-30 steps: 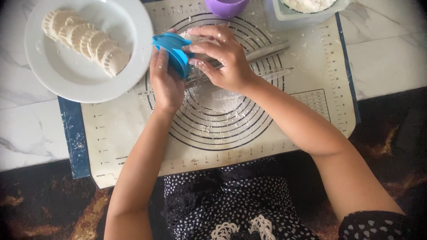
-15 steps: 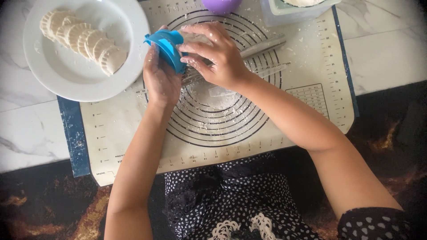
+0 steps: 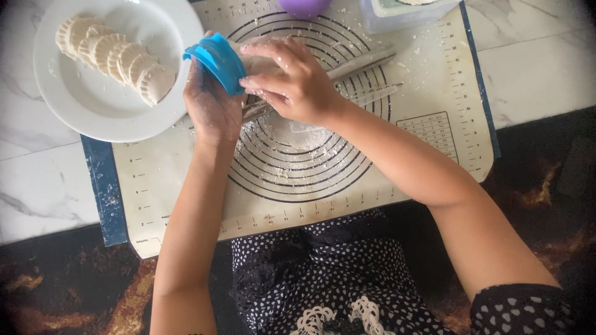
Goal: The person is rolling out small portions of dough using a rolling pin and then using a blue plastic mold to shape them into dumplings, placing the finished ones on a plate.
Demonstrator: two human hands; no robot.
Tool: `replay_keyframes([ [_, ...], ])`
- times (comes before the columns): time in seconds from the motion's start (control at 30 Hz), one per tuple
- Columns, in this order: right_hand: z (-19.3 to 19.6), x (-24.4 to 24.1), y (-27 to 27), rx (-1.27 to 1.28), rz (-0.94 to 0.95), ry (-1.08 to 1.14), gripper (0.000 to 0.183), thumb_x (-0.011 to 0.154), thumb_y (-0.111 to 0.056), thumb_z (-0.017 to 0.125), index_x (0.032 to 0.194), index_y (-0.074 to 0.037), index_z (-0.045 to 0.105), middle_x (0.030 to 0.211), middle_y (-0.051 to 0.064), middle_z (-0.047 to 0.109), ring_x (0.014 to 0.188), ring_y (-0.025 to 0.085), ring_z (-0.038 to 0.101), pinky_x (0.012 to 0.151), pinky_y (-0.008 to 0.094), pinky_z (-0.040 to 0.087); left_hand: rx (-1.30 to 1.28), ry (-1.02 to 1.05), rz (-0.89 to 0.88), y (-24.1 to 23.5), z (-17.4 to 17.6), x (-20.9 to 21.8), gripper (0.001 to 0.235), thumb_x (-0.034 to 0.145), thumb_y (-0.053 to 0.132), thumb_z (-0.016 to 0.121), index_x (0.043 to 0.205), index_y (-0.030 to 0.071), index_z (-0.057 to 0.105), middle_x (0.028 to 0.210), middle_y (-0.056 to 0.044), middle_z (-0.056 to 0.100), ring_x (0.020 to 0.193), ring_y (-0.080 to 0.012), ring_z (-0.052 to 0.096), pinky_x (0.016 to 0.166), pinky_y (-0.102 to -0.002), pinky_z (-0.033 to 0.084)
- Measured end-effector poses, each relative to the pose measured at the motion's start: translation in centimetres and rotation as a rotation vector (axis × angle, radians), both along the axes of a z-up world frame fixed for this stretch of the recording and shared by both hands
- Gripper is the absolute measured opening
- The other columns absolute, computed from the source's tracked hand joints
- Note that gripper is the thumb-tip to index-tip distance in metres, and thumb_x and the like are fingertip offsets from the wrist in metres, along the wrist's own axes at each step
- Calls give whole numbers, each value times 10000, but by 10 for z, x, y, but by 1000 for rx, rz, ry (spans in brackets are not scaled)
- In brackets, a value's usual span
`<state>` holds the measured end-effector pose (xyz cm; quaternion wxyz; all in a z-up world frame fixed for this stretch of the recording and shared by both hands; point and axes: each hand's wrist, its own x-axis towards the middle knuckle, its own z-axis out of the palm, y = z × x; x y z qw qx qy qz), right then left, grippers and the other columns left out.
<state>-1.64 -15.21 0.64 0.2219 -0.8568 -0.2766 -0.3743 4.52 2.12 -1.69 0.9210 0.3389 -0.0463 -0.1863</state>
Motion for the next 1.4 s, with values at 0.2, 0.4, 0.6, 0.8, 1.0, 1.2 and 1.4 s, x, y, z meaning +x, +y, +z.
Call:
replay_keyframes([
  [0.2,3,-7,7,135,-82,3,237,855,-128,890,841,-91,656,1190,57,585,1111,243,553,1029,419,438,-154,-101,-31,-1,3,-7,548,886,256,602,1360,-11,538,1173,-140,619,1102,-246,603,970,-372,481],
  [0.4,12,-12,7,204,-88,20,335,857,-149,894,833,-84,566,1193,78,587,1101,257,559,1011,428,415,-111,-79,-74,-3,15,-15,614,917,398,606,1389,16,516,1051,-68,611,961,-169,586,847,-302,440],
  [0.6,21,-20,14,306,-75,30,196,893,-157,803,923,-56,638,1149,77,571,1077,254,555,962,391,448,47,-199,-144,-4,18,-21,676,915,345,696,1436,41,391,1271,-141,507,1223,-268,528,1038,-388,442],
  [0.8,21,-20,13,391,-19,110,195,941,-165,694,1029,-28,586,1142,94,582,1021,250,560,877,371,500,-5,-215,-209,-2,11,-20,654,882,318,633,1459,97,416,1356,-161,498,1257,-301,496,1031,-413,436],
  [1.0,18,-16,11,421,84,206,318,917,-145,723,1165,-2,585,1115,119,629,974,253,643,841,373,556,85,-351,-193,-2,13,-21,663,854,209,589,1468,60,388,1235,-189,615,1202,-310,633,1016,-401,486],
  [1.2,25,-23,13,461,82,194,224,878,22,698,1076,-1,595,947,93,687,688,162,620,588,270,504,143,-504,-198,-4,13,-24,695,794,194,534,1458,58,379,1360,-176,492,1241,-305,501,1091,-432,416],
  [1.4,11,-23,17,483,77,74,135,942,-73,645,1041,19,658,828,141,703,712,239,712,605,282,597,180,-600,-31,-14,-1,-21,785,634,246,552,1388,37,485,1109,-94,534,1013,-221,590,877,-366,505],
])
